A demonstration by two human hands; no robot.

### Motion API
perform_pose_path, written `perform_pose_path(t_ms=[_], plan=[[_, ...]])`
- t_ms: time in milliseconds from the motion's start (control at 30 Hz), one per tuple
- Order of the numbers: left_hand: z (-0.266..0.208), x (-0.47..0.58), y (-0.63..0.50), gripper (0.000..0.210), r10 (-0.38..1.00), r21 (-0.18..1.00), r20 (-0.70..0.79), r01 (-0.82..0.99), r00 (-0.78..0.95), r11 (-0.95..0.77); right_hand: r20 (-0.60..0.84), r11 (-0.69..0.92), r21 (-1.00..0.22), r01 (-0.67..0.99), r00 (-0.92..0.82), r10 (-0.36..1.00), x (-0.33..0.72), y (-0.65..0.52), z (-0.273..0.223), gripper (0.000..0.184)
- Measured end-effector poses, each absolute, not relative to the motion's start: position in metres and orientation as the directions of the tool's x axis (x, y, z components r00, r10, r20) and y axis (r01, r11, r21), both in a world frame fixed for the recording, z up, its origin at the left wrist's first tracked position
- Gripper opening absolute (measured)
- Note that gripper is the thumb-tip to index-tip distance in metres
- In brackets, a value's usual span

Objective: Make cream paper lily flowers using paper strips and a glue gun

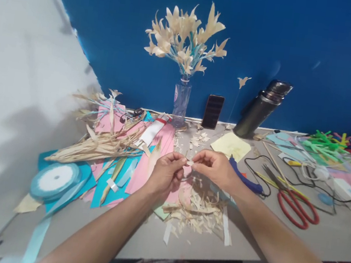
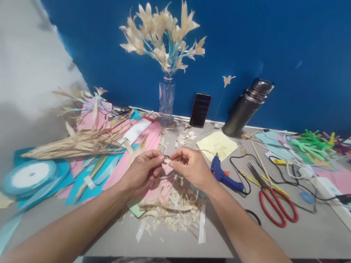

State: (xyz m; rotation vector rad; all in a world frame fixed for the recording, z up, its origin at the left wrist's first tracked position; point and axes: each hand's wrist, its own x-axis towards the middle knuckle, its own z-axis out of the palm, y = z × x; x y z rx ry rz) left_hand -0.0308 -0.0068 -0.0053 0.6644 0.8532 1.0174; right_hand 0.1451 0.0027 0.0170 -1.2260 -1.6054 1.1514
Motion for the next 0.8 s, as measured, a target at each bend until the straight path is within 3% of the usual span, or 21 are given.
perform_pose_path(t_ms=[233, 367, 600, 800], plan=[[-0.008, -0.034, -0.004, 0.033, 0.940, 0.832, -0.237, -0.448, 0.245, 0.326, 0.030, 0.073, -0.974, 0.214, -0.195, 0.980, 0.161, 0.002, 0.015, 0.020], [-0.005, -0.034, -0.004, 0.033, 0.925, 0.832, -0.260, -0.421, 0.277, 0.360, -0.023, -0.007, -0.995, 0.097, -0.163, 0.986, 0.166, 0.006, 0.010, 0.032], [0.004, -0.025, -0.011, 0.037, 0.934, 0.891, -0.258, -0.312, 0.247, 0.329, -0.110, -0.111, -0.994, 0.012, -0.298, 0.948, 0.158, 0.002, 0.004, 0.033], [0.004, -0.026, -0.010, 0.035, 0.952, 0.880, -0.218, -0.378, 0.215, 0.287, -0.181, -0.226, -0.969, -0.097, -0.342, 0.922, 0.159, 0.004, 0.001, 0.036]])
